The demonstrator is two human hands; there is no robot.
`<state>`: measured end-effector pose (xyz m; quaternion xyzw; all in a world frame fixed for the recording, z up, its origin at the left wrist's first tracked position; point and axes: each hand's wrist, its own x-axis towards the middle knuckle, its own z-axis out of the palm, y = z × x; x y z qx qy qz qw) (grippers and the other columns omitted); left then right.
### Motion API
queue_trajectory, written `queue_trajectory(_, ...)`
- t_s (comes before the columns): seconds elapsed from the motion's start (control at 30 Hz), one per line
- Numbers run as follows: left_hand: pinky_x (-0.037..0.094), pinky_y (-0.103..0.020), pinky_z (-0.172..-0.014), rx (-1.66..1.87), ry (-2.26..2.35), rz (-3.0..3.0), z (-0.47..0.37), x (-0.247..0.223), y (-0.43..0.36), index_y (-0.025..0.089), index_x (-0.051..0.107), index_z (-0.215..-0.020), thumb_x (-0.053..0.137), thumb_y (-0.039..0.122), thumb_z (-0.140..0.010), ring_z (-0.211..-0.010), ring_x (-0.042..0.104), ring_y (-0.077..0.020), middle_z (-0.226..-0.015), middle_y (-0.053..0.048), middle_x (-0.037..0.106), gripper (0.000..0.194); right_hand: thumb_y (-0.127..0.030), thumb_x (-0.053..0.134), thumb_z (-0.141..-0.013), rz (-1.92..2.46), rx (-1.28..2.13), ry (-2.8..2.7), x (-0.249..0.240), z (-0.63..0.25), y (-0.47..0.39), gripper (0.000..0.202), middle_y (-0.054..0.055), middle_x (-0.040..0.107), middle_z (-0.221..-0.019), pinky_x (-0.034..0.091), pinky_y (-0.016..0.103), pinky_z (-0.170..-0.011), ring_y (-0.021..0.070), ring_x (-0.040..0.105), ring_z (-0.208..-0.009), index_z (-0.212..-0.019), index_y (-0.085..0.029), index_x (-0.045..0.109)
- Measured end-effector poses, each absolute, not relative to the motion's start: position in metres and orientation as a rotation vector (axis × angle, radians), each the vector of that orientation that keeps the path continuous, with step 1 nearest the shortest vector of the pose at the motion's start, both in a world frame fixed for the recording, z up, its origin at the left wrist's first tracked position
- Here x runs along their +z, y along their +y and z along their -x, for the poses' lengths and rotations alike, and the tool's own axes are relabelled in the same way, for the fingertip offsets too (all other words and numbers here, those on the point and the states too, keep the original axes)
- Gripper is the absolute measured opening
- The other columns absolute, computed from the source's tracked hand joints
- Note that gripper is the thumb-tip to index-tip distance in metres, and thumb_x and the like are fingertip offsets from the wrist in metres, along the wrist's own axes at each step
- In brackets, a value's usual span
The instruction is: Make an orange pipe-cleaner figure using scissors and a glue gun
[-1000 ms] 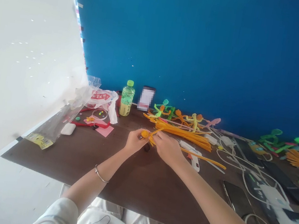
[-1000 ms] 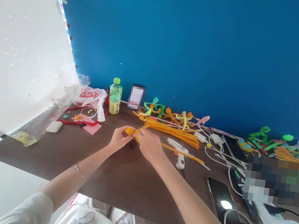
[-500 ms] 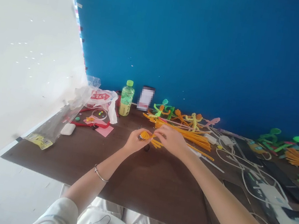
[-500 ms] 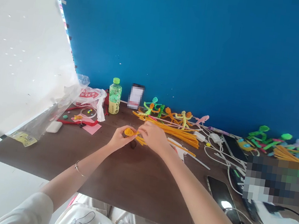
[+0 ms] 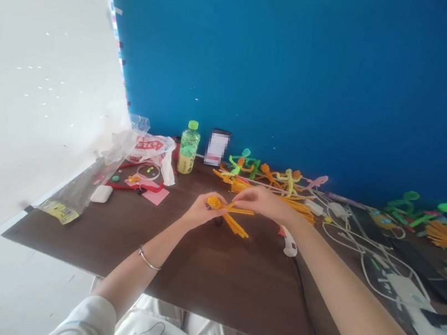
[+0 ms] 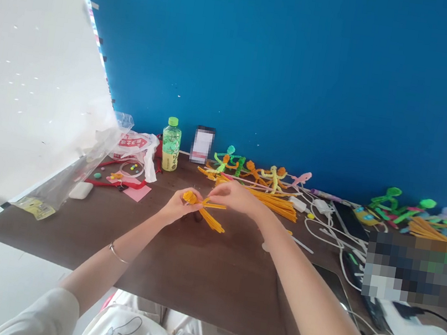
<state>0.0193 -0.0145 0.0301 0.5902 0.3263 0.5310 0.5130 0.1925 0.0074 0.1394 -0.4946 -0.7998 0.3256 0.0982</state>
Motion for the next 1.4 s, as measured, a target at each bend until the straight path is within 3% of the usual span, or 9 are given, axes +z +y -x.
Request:
queue_trajectory(0.13, 0.038, -0.019, -0.048, 1.216, 0.728, -1.234, -0.018, 0.027, -0.012, 0.015, 0.058, -0.078, 0.071, 0.036, -0.06, -0.053, 0.049, -0.0066, -0.068, 0.0, 0.056, 0.03, -0.05, 0.056, -0.071, 1.554, 1.055, -2.243, 0.129, -0.197, 0.006, 0.037, 0.004, 0.065, -0.073, 0.038, 0.023, -0.048, 0.0111, 0.052, -0.053, -0.085, -0.018, 0.068)
queue_trajectory(0.23, 0.038, -0.018, -0.048, 1.283, 0.768, -1.174, -0.019, 0.024, -0.01, 0.015, 0.058, -0.078, 0.072, 0.036, -0.059, -0.054, 0.048, -0.0061, -0.067, 0.001, 0.054, 0.031, -0.05, 0.055, -0.072, 1.558, 1.012, -2.174, 0.109, -0.194, 0.001, 0.038, 0.002, 0.062, -0.065, 0.035, 0.023, -0.045, 0.0103, 0.049, -0.048, -0.085, -0.016, 0.068)
queue_trajectory(0.4, 0.044, -0.023, -0.062, 1.486, 0.91, -1.231, -0.022, 0.018, -0.005, 0.014, 0.061, -0.077, 0.07, 0.034, -0.06, -0.068, 0.054, -0.0111, -0.078, -0.003, 0.06, 0.028, -0.041, 0.051, -0.077, 1.501, 0.702, -2.066, 0.086, -0.181, -0.013, 0.029, 0.004, 0.068, -0.077, 0.044, 0.028, -0.06, 0.0192, 0.061, -0.07, -0.076, -0.018, 0.068)
queue_trajectory(0.57, 0.045, -0.025, -0.067, 1.55, 1.067, -1.318, -0.025, 0.013, -0.005, 0.016, 0.063, -0.078, 0.066, 0.034, -0.064, -0.07, 0.056, -0.0134, -0.077, -0.004, 0.063, 0.023, -0.031, 0.051, -0.077, 1.531, 0.523, -2.064, 0.081, -0.17, -0.026, 0.021, 0.003, 0.069, -0.079, 0.045, 0.028, -0.067, 0.0193, 0.062, -0.074, -0.072, -0.02, 0.068)
queue_trajectory(0.8, 0.046, -0.026, -0.067, 1.549, 1.108, -1.364, -0.027, 0.013, -0.009, 0.017, 0.064, -0.081, 0.064, 0.036, -0.066, -0.071, 0.059, -0.0149, -0.079, -0.004, 0.066, 0.024, -0.026, 0.046, -0.08, 1.589, 0.282, -2.275, 0.077, -0.164, -0.031, 0.02, 0.003, 0.064, -0.082, 0.042, 0.025, -0.063, 0.0168, 0.058, -0.074, -0.08, -0.022, 0.066)
queue_trajectory(1.1, 0.046, -0.027, -0.072, 1.551, 1.183, -1.594, -0.027, 0.012, -0.012, 0.02, 0.066, -0.087, 0.057, 0.022, -0.071, -0.082, 0.06, -0.0175, -0.089, -0.005, 0.067, 0.018, -0.023, 0.04, -0.085, 1.685, 0.099, -2.444, 0.097, -0.164, -0.032, 0.023, 0.004, 0.061, -0.09, 0.037, 0.024, -0.058, 0.0166, 0.057, -0.079, -0.089, -0.022, 0.062)
queue_trajectory(1.4, 0.044, -0.033, -0.082, 1.551, 1.242, -1.763, -0.026, 0.007, -0.009, 0.023, 0.067, -0.082, 0.059, 0.017, -0.068, -0.089, 0.058, -0.0205, -0.084, -0.004, 0.068, 0.017, -0.021, 0.035, -0.087, 1.672, 0.021, -2.55, 0.105, -0.158, -0.033, 0.026, 0.005, 0.06, -0.095, 0.034, 0.024, -0.056, 0.0164, 0.057, -0.08, -0.091, -0.021, 0.06)
